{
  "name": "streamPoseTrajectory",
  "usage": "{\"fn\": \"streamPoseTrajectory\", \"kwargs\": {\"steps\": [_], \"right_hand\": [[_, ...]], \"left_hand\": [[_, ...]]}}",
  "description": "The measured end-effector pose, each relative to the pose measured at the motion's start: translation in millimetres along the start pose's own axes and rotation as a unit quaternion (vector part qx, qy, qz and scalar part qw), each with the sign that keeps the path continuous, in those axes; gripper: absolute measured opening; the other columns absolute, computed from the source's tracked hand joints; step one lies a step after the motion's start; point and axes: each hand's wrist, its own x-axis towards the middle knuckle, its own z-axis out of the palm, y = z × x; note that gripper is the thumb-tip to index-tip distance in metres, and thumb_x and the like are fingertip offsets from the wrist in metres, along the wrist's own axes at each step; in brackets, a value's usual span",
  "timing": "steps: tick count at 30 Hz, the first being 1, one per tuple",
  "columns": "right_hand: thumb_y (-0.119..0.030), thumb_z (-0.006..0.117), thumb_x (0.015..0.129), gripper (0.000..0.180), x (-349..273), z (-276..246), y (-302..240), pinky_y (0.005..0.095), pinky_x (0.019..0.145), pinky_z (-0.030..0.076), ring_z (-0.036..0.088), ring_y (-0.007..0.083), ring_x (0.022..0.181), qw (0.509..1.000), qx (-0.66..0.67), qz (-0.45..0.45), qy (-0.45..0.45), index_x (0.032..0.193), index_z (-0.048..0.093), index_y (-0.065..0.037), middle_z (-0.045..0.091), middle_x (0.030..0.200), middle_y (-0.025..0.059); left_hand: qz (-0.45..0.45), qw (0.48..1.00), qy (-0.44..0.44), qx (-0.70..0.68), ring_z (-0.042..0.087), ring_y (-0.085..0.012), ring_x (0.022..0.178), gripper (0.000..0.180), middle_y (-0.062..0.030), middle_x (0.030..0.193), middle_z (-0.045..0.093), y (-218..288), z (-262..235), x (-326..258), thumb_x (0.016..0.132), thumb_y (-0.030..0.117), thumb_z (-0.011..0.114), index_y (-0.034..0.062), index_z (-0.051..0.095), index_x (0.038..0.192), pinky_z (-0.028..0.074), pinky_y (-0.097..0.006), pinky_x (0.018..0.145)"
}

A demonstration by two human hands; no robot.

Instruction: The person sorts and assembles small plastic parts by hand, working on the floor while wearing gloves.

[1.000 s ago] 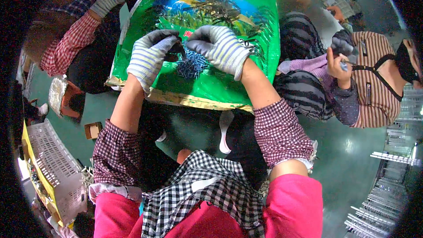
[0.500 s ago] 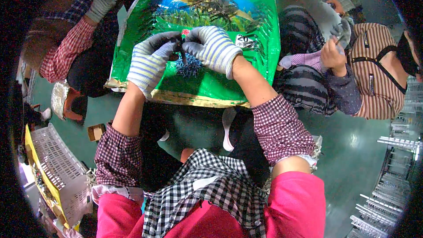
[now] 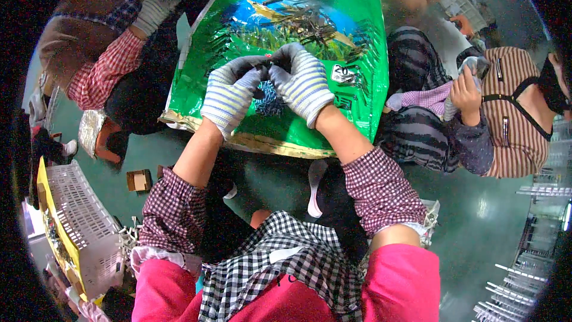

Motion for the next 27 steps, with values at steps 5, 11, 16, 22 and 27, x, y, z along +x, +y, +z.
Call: {"fn": "streamPoseTrajectory", "kwargs": {"steps": [5,11,16,22,27], "right_hand": [[0.000,0.059,0.075,0.021,-2.8,1.7,-2.0,0.0274,0.072,0.047,0.057,0.0132,0.078,0.995,-0.073,-0.058,-0.017,0.096,0.055,0.001,0.062,0.083,0.0091],[0.001,0.059,0.077,0.026,10.5,6.3,-29.0,0.0251,0.074,0.047,0.055,0.0109,0.079,0.997,0.003,0.034,-0.073,0.102,0.055,0.001,0.061,0.088,0.0059],[-0.004,0.067,0.075,0.027,92.2,-5.5,-29.7,0.0255,0.072,0.049,0.059,0.0110,0.077,0.985,-0.162,-0.047,-0.045,0.100,0.058,0.002,0.064,0.087,0.0072],[-0.027,0.065,0.073,0.036,190.2,50.2,12.4,0.0371,0.083,0.047,0.060,0.0299,0.094,0.892,-0.433,-0.048,-0.119,0.104,0.062,-0.009,0.063,0.101,0.0149],[-0.026,0.065,0.072,0.038,240.3,76.4,38.2,0.0378,0.085,0.046,0.057,0.0300,0.100,0.839,-0.510,0.001,-0.188,0.107,0.061,-0.014,0.060,0.108,0.0130]], "left_hand": [[0.015,0.999,0.040,-0.005,0.057,-0.0088,0.076,0.020,-0.0048,0.087,0.064,-3.1,4.9,-3.0,0.084,0.006,0.054,-0.0012,0.062,0.101,0.048,-0.022,0.066],[0.036,0.997,0.051,-0.040,0.056,-0.0092,0.079,0.022,-0.0067,0.092,0.063,-1.5,-3.1,-6.1,0.083,0.006,0.056,-0.0020,0.059,0.103,0.047,-0.022,0.069],[0.001,0.998,0.067,-0.020,0.054,-0.0106,0.080,0.027,-0.0075,0.095,0.061,21.5,-7.2,-16.2,0.083,0.010,0.059,-0.0008,0.056,0.107,0.046,-0.024,0.072],[0.117,0.971,-0.001,0.206,0.060,-0.0294,0.085,0.022,-0.0151,0.092,0.061,29.8,-12.1,-34.0,0.081,0.019,0.058,0.0053,0.059,0.098,0.048,-0.034,0.075],[0.114,0.970,-0.010,0.216,0.059,-0.0315,0.084,0.020,-0.0150,0.092,0.060,38.9,-23.9,-35.0,0.082,0.020,0.057,0.0059,0.059,0.096,0.048,-0.036,0.074]]}}
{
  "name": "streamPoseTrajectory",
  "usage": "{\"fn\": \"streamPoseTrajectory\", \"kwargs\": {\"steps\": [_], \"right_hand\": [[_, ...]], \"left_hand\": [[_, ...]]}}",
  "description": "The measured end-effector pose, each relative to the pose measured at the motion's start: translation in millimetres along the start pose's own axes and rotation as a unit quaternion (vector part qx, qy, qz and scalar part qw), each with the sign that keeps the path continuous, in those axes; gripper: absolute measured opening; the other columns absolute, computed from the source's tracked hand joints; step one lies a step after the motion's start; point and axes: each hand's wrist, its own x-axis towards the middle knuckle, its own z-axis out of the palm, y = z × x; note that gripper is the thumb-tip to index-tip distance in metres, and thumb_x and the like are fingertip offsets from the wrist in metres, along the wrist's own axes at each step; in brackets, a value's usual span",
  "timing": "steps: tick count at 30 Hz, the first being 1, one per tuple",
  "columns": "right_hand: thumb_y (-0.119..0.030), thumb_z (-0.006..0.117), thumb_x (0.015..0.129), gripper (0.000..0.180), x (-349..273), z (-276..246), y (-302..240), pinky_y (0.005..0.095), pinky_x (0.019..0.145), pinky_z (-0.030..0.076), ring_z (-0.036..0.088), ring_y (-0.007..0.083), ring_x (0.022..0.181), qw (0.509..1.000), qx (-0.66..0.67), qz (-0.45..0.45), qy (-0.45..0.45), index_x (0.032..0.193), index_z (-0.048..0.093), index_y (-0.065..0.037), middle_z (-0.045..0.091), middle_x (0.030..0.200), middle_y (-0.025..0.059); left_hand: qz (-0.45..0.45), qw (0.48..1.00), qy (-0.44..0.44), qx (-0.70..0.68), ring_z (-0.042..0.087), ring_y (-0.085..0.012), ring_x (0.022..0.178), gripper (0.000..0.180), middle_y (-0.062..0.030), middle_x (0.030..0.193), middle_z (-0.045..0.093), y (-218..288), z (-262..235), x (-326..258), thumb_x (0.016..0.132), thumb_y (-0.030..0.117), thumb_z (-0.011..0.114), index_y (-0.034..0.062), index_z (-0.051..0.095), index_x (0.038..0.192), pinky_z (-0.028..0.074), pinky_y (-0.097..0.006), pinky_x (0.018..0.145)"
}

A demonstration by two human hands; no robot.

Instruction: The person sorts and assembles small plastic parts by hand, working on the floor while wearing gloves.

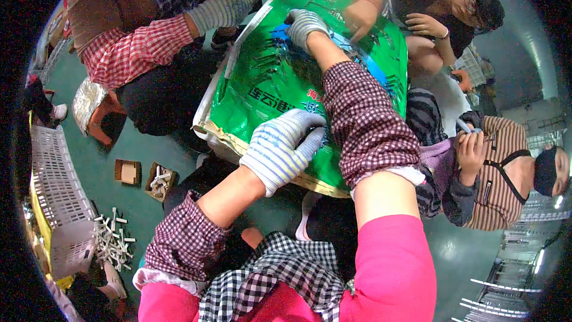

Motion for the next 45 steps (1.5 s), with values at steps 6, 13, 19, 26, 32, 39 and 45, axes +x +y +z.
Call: {"fn": "streamPoseTrajectory", "kwargs": {"steps": [6,13,19,26,32,39,45], "right_hand": [[-0.027,0.063,0.072,0.039,14.0,10.8,0.1,0.0380,0.088,0.045,0.057,0.0295,0.102,0.999,-0.018,-0.008,-0.026,0.109,0.060,-0.014,0.059,0.112,0.0121],[-0.026,0.064,0.077,0.032,-21.8,-33.4,19.2,0.0322,0.071,0.050,0.064,0.0231,0.074,0.997,0.031,-0.018,0.073,0.098,0.064,-0.002,0.066,0.088,0.0141],[-0.026,0.062,0.077,0.025,-75.7,-40.7,40.3,0.0352,0.072,0.048,0.063,0.0256,0.078,0.997,-0.055,-0.043,-0.024,0.094,0.065,-0.007,0.065,0.085,0.0143],[-0.033,0.061,0.074,0.031,-82.7,-12.3,36.6,0.0362,0.075,0.049,0.062,0.0296,0.080,0.985,-0.158,-0.062,-0.008,0.093,0.066,-0.009,0.064,0.087,0.0163],[-0.027,0.069,0.074,0.037,-105.5,-35.8,84.7,0.0288,0.072,0.046,0.057,0.0145,0.075,0.927,0.364,0.045,0.079,0.096,0.064,0.003,0.065,0.086,0.0092],[-0.010,0.067,0.078,0.019,-159.1,-44.5,65.5,0.0263,0.071,0.047,0.057,0.0122,0.075,0.902,0.380,0.011,0.203,0.092,0.063,0.001,0.064,0.084,0.0069],[-0.016,0.061,0.083,0.016,-233.5,-63.6,-0.6,0.0198,0.058,0.042,0.053,0.0052,0.065,0.842,0.524,0.007,0.126,0.093,0.063,-0.003,0.064,0.081,0.0015]], "left_hand": [[0.004,1.000,-0.001,0.000,0.059,-0.0320,0.084,0.017,-0.0152,0.090,0.060,-2.0,-4.8,1.2,0.082,0.018,0.056,0.0065,0.059,0.094,0.048,-0.037,0.073],[0.030,0.997,-0.041,0.061,0.059,-0.0325,0.079,0.017,-0.0152,0.086,0.060,-1.4,-0.8,-4.4,0.082,0.021,0.054,0.0073,0.058,0.092,0.047,-0.040,0.069],[0.048,0.989,-0.089,0.105,0.059,-0.0321,0.078,0.020,-0.0146,0.086,0.060,1.2,9.3,-7.0,0.083,0.025,0.053,0.0079,0.058,0.091,0.047,-0.041,0.069],[0.065,0.987,-0.094,0.117,0.059,-0.0319,0.079,0.021,-0.0141,0.086,0.061,-2.5,21.8,0.2,0.083,0.026,0.052,0.0090,0.060,0.092,0.047,-0.041,0.071],[0.032,0.991,-0.093,0.094,0.059,-0.0322,0.081,0.021,-0.0148,0.087,0.061,-6.4,22.7,4.2,0.083,0.026,0.053,0.0085,0.061,0.090,0.047,-0.040,0.072],[-0.033,0.995,-0.072,0.061,0.061,-0.0307,0.084,0.022,-0.0169,0.089,0.063,-12.2,19.4,14.8,0.081,0.022,0.056,0.0051,0.063,0.092,0.048,-0.036,0.076],[0.000,0.988,0.139,-0.065,0.058,-0.0251,0.088,0.048,-0.0144,0.105,0.058,-20.5,27.5,19.7,0.078,0.017,0.063,0.0050,0.047,0.121,0.046,-0.032,0.080]]}}
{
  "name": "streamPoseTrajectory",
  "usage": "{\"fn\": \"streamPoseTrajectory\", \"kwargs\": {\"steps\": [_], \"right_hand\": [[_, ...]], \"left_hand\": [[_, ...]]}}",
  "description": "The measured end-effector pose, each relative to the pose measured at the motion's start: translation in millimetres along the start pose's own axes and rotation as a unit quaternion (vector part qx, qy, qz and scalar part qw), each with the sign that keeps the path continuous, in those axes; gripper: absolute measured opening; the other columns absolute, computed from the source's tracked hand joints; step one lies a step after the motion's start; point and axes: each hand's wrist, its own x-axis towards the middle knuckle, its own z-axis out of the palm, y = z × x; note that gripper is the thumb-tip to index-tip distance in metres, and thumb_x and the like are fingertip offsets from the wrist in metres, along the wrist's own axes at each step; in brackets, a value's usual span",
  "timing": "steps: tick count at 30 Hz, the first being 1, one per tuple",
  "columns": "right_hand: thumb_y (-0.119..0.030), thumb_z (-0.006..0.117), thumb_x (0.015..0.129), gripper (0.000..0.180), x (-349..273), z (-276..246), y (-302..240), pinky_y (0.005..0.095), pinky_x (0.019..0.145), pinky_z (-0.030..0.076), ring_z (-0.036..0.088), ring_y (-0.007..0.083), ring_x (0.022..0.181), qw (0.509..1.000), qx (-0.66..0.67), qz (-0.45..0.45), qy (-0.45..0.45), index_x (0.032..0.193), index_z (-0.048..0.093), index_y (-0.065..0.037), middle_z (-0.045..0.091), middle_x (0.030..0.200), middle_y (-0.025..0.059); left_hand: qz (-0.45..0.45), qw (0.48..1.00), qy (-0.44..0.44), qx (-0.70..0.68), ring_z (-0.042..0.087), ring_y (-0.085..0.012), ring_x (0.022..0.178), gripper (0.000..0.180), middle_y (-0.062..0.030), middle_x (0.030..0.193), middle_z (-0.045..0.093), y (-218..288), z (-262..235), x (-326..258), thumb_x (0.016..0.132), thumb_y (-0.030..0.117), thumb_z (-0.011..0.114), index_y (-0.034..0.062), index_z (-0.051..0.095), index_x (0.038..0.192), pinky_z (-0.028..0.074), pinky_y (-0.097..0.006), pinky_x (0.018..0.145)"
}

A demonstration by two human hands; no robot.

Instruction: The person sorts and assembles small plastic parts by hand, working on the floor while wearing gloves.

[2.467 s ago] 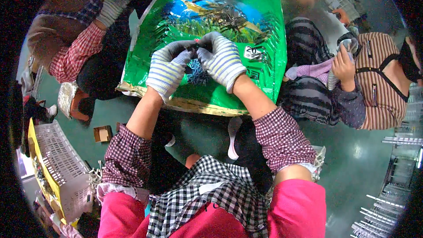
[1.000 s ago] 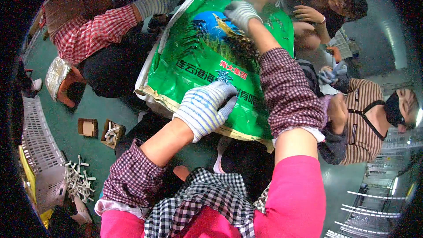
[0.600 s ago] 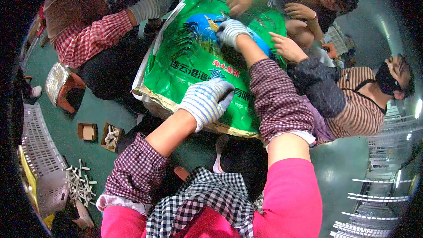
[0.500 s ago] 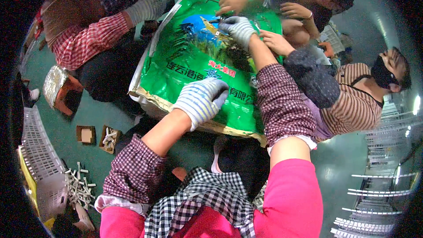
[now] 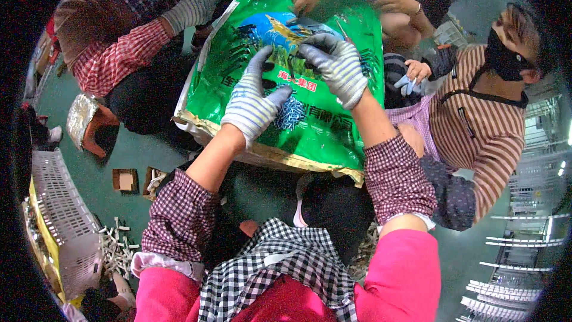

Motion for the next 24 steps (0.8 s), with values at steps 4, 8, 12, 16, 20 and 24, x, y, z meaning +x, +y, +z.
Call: {"fn": "streamPoseTrajectory", "kwargs": {"steps": [4,8,12,16,20,24], "right_hand": [[-0.019,0.065,0.081,0.019,-9.5,19.6,6.7,0.0227,0.061,0.046,0.057,0.0097,0.067,0.993,0.080,0.081,-0.012,0.090,0.061,-0.002,0.063,0.079,0.0032],[-0.026,0.064,0.081,0.026,0.7,38.0,-1.6,0.0231,0.059,0.045,0.055,0.0094,0.064,0.992,0.064,0.059,-0.093,0.091,0.062,-0.002,0.063,0.079,0.0042],[-0.032,0.060,0.083,0.036,72.0,38.6,17.4,0.0234,0.062,0.046,0.057,0.0104,0.069,0.990,-0.104,0.004,-0.090,0.098,0.063,0.001,0.065,0.084,0.0060],[-0.033,0.062,0.081,0.038,148.9,67.1,56.3,0.0279,0.068,0.048,0.060,0.0158,0.074,0.961,-0.262,-0.055,-0.071,0.099,0.064,0.001,0.066,0.085,0.0096],[-0.045,0.059,0.075,0.050,170.8,111.0,51.3,0.0382,0.084,0.046,0.059,0.0333,0.095,0.891,-0.434,-0.030,-0.130,0.103,0.063,-0.004,0.061,0.103,0.0196],[-0.050,0.055,0.075,0.052,196.6,120.7,61.5,0.0389,0.085,0.045,0.058,0.0326,0.099,0.803,-0.573,-0.007,-0.162,0.102,0.063,-0.006,0.059,0.108,0.0180]], "left_hand": [[0.089,0.994,0.002,0.062,0.057,-0.0161,0.081,0.038,-0.0096,0.095,0.059,3.3,-2.2,1.1,0.081,0.019,0.063,0.0056,0.052,0.115,0.047,-0.028,0.073],[0.034,0.997,0.072,0.009,0.050,-0.0072,0.068,0.017,-0.0027,0.080,0.060,-12.4,-26.3,17.2,0.087,0.018,0.056,0.0032,0.059,0.097,0.044,-0.024,0.064],[-0.084,0.975,0.164,-0.126,0.056,-0.0100,0.066,0.021,-0.0048,0.082,0.060,-4.4,-69.0,37.5,0.088,0.022,0.056,0.0036,0.058,0.097,0.044,-0.024,0.054],[-0.160,0.940,0.199,-0.226,0.058,-0.0098,0.061,0.024,-0.0044,0.080,0.059,0.7,-94.2,42.0,0.090,0.023,0.052,0.0030,0.053,0.102,0.043,-0.020,0.040],[-0.153,0.937,0.215,-0.227,0.057,-0.0090,0.060,0.021,-0.0047,0.079,0.059,-6.1,-113.4,39.4,0.091,0.021,0.050,0.0035,0.053,0.102,0.043,-0.020,0.040],[-0.158,0.937,0.206,-0.236,0.056,-0.0088,0.058,0.021,-0.0045,0.078,0.059,0.8,-107.8,46.5,0.091,0.021,0.049,0.0034,0.054,0.101,0.043,-0.020,0.040]]}}
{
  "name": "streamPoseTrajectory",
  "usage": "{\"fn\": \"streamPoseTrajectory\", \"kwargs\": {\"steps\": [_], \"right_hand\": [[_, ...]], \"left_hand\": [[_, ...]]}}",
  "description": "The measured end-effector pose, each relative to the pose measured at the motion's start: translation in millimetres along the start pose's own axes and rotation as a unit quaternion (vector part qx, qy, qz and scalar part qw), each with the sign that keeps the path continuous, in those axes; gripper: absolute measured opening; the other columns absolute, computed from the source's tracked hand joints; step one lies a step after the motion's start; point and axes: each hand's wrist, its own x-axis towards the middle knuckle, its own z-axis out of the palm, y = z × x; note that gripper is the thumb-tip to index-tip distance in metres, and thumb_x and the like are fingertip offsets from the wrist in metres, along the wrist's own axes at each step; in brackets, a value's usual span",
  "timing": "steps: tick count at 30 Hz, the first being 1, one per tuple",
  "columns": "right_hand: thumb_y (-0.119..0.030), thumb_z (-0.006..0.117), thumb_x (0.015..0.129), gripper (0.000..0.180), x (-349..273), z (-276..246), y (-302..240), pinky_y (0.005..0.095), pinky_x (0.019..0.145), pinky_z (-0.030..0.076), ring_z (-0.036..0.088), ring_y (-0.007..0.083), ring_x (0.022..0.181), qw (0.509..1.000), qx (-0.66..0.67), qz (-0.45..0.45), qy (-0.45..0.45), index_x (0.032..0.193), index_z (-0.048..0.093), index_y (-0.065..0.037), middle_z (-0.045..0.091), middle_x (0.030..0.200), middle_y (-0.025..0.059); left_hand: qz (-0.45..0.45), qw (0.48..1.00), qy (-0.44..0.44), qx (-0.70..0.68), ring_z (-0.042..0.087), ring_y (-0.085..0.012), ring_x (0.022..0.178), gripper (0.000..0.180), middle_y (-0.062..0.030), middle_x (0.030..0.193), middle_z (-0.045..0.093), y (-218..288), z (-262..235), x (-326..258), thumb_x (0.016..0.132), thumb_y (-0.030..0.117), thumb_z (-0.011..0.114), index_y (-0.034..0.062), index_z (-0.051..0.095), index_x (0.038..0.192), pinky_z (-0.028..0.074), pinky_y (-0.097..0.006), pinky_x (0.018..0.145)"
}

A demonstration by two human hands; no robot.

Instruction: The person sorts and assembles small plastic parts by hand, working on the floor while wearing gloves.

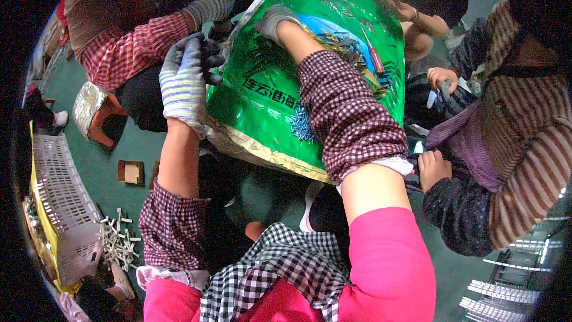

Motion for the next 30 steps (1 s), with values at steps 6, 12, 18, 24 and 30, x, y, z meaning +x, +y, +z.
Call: {"fn": "streamPoseTrajectory", "kwargs": {"steps": [6,12,18,24,30], "right_hand": [[-0.042,0.059,0.073,0.044,-20.8,-11.7,19.3,0.0374,0.082,0.047,0.061,0.0291,0.094,0.994,0.086,-0.028,0.060,0.099,0.065,-0.007,0.062,0.103,0.0169],[-0.039,0.064,0.075,0.039,-104.4,-48.1,94.4,0.0304,0.065,0.048,0.063,0.0200,0.064,0.974,0.101,0.066,0.192,0.092,0.067,-0.003,0.066,0.076,0.0137],[-0.021,0.063,0.079,0.022,-199.1,-4.8,138.4,0.0309,0.071,0.049,0.064,0.0220,0.075,0.969,0.117,0.031,0.215,0.092,0.066,-0.002,0.065,0.085,0.0163],[-0.022,0.063,0.077,0.024,-234.5,15.3,75.6,0.0377,0.076,0.047,0.060,0.0303,0.084,0.991,0.122,0.023,0.040,0.095,0.064,-0.007,0.063,0.086,0.0150],[-0.025,0.063,0.076,0.026,-221.5,25.6,71.3,0.0373,0.076,0.048,0.062,0.0294,0.084,0.986,0.152,0.057,-0.041,0.095,0.065,-0.007,0.064,0.090,0.0149]], "left_hand": [[-0.002,0.999,-0.030,-0.010,0.056,-0.0091,0.058,0.019,-0.0061,0.084,0.059,-9.5,1.9,1.6,0.092,0.015,0.047,0.0019,0.050,0.104,0.044,-0.020,0.040],[-0.041,0.991,-0.108,0.062,0.059,-0.0121,0.060,0.020,-0.0070,0.083,0.061,-24.1,13.2,-4.5,0.088,0.009,0.047,0.0036,0.049,0.107,0.046,-0.023,0.043],[-0.034,0.971,-0.156,0.178,0.061,-0.0148,0.060,0.020,-0.0076,0.080,0.063,-42.2,36.2,-17.8,0.086,0.010,0.052,0.0058,0.047,0.105,0.047,-0.027,0.043],[-0.060,0.971,-0.168,0.157,0.059,-0.0135,0.059,0.011,-0.0082,0.078,0.062,-48.2,46.7,-23.5,0.082,0.008,0.055,0.0017,0.054,0.091,0.047,-0.026,0.047],[-0.100,0.962,-0.214,0.136,0.060,-0.0128,0.062,0.018,-0.0081,0.079,0.062,-58.3,55.7,-22.6,0.082,0.008,0.057,-0.0001,0.058,0.097,0.051,-0.027,0.049]]}}
